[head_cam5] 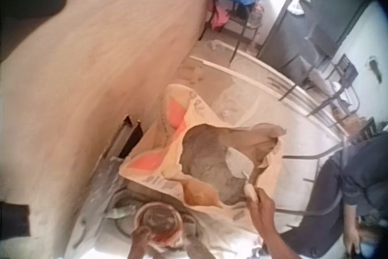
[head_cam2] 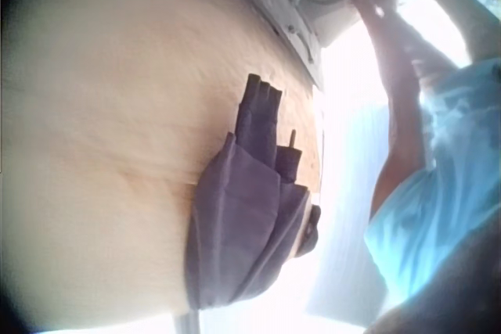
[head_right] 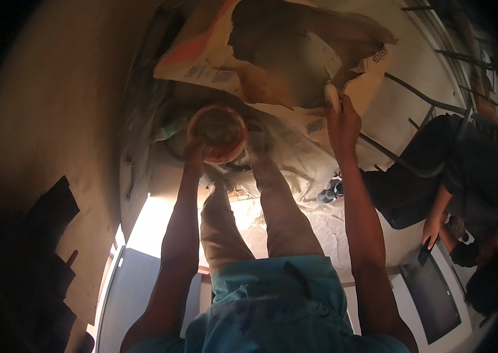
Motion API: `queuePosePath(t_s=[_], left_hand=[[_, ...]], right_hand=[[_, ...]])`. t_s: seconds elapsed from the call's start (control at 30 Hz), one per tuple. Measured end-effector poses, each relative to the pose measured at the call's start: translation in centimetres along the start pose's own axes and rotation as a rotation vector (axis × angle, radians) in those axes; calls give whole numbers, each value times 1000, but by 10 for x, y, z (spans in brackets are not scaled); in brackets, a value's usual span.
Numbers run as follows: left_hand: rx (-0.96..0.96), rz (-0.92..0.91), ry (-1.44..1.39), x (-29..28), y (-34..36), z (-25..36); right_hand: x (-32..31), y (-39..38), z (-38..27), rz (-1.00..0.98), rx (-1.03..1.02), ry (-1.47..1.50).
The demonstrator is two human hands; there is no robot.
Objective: The person scoops dry cement from a bag into a bucket of liquid using a trowel and then begins mixing them.
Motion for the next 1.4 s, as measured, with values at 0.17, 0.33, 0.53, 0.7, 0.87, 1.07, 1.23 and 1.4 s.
queuePosePath(t_s=[0.17, 0.33, 0.53, 0.7, 0.87, 1.07, 1.23, 1.4], left_hand=[[-12, 28, 129, 7, -6, 13], [22, 4, 102, 8, -4, 13], [-81, -44, 182, -7, 3, 10], [-117, 21, 214, -3, -2, 14], [-27, 15, 309, -7, 9, 15], [-47, 5, 235, -4, 4, 18], [-29, -44, 233, -5, -3, 8], [-60, -17, 221, -10, -3, -5]], right_hand=[[11, 46, 14, 4, -53, -394], [24, 70, 29, 42, -140, -427], [11, 76, 47, -103, -80, -332], [-8, 87, 64, -268, -57, -294], [-10, 87, 78, -403, -30, -203], [-3, 78, 65, -450, 82, -142], [0, 70, 84, -505, 167, 60], [8, 71, 85, -599, 83, -86]])
Point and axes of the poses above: each hand's wrist, its own y-axis towards the middle knuckle, its own x-axis out of the palm, z = x × y, the point moved 4 cm from there along y, towards the middle knuckle, and after that the axes turned 13 degrees about y, right-handed, at the moved point
